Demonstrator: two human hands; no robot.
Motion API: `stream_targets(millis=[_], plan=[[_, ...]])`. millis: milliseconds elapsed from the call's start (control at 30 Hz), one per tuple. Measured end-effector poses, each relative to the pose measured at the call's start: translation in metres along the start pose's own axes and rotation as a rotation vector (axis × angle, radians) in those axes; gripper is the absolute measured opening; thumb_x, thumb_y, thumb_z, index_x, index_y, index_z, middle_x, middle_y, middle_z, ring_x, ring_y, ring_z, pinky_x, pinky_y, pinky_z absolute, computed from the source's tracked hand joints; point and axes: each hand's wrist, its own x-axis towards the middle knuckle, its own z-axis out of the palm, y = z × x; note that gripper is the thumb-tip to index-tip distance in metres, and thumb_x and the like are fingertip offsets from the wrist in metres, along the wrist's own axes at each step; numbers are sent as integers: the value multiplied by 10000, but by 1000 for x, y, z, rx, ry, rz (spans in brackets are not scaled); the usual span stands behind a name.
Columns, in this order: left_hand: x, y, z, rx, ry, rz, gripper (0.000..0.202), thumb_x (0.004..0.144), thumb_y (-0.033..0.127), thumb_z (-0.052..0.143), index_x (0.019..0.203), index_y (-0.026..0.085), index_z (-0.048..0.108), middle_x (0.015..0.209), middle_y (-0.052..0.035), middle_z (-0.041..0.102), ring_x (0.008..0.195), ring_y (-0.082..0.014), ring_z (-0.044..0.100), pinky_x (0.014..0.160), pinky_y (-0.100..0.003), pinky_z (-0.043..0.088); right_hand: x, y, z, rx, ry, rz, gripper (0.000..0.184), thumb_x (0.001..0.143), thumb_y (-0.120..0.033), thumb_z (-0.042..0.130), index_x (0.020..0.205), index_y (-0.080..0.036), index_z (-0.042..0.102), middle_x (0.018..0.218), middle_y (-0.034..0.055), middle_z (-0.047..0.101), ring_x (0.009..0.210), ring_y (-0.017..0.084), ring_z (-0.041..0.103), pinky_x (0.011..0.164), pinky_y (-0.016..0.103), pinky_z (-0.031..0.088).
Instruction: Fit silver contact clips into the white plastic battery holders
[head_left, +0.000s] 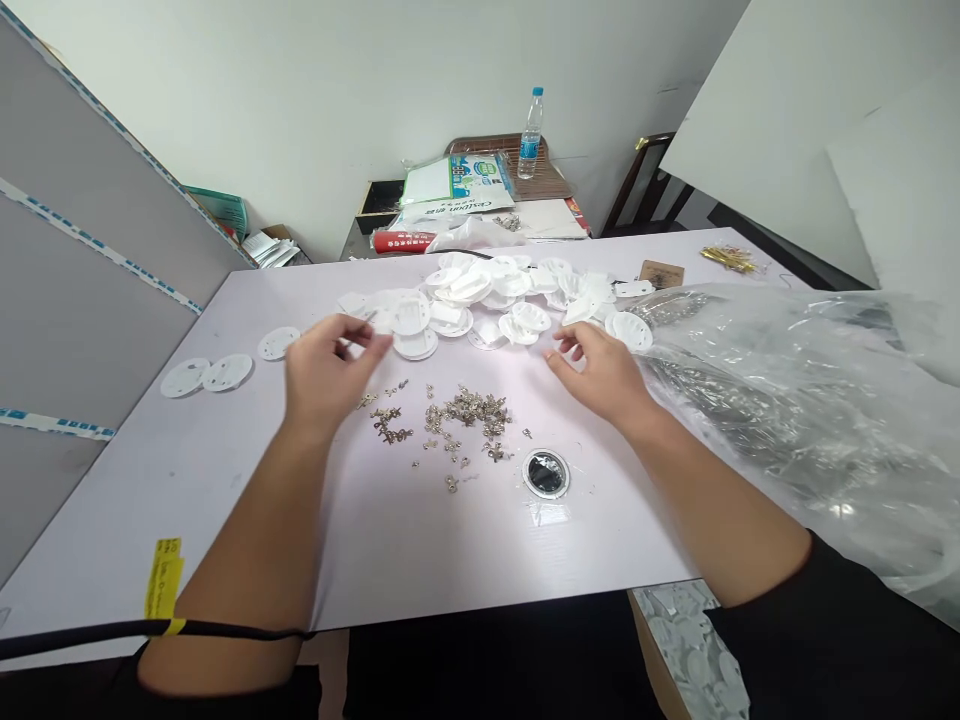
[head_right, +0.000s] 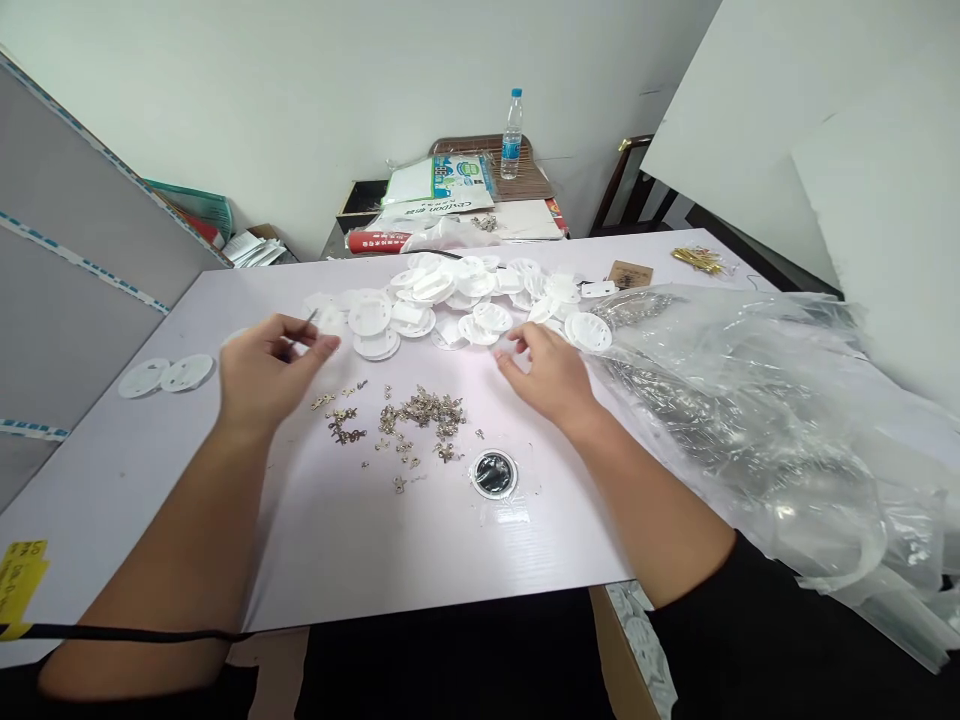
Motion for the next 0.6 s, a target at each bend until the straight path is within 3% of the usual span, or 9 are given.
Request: stream_targets(millis=[67, 167, 233, 333, 400, 533, 600], plan=[[14, -23, -15, 317, 76, -23, 216, 798, 416, 714, 814, 227, 610, 881, -42, 648, 690, -183, 507, 609, -315, 342, 6, 13, -3, -229, 87, 70, 322, 832, -424, 651, 1057, -193, 647, 1074, 115, 614, 961, 283, 584, 732, 376, 447], [24, -49, -27, 471, 34, -185, 233, 796, 396, 691, 763, 220, 541, 888, -101, 598, 785, -260, 539, 598, -333, 336, 10, 26, -3, -414, 154, 72, 357, 794, -409, 688, 1078, -193, 663, 1125, 135, 566, 1085, 340, 519, 832, 429, 446], [22, -51, -25, 421, 43, -219, 249, 777, 392, 711, 803, 221, 531, 927, -115, 580, 841, -278, 556, 616, -341, 372, 10, 28, -2, -470, 176, 63, 368, 779, -410, 702, 1074, -194, 667, 1161, 137, 553, 1107, 354, 486, 890, 465, 431], [11, -32, -8, 276, 15, -112, 196, 823, 382, 675, 890, 215, 597, 974, -98, 627, 846, -240, 574, 652, -336, 415, 10, 27, 1, -455, 142, 40, 312, 796, -381, 668, 1048, -197, 672, 1140, 132, 571, 1098, 353, 474, 902, 479, 423], [-1, -11, 8, 111, -162, 27, 167, 861, 363, 645, 928, 211, 662, 954, -63, 671, 765, -179, 570, 651, -308, 428, 9, 24, 3, -414, 88, -3, 232, 837, -313, 591, 1021, -202, 675, 1067, 121, 594, 1053, 328, 495, 883, 458, 429], [-25, 23, 33, -48, -683, 313, 160, 876, 358, 649, 913, 217, 715, 977, -35, 665, 765, -133, 577, 679, -269, 449, 10, 23, 2, -442, 116, 15, 267, 850, -310, 569, 1071, -193, 662, 1083, 133, 584, 1048, 328, 503, 883, 460, 427], [-33, 30, 39, 9, -778, 342, 148, 879, 354, 652, 947, 237, 713, 1018, -19, 651, 803, -135, 587, 693, -267, 447, 10, 24, 0, -488, 156, 73, 373, 827, -365, 624, 1146, -171, 634, 1163, 162, 559, 1104, 360, 478, 892, 478, 421]])
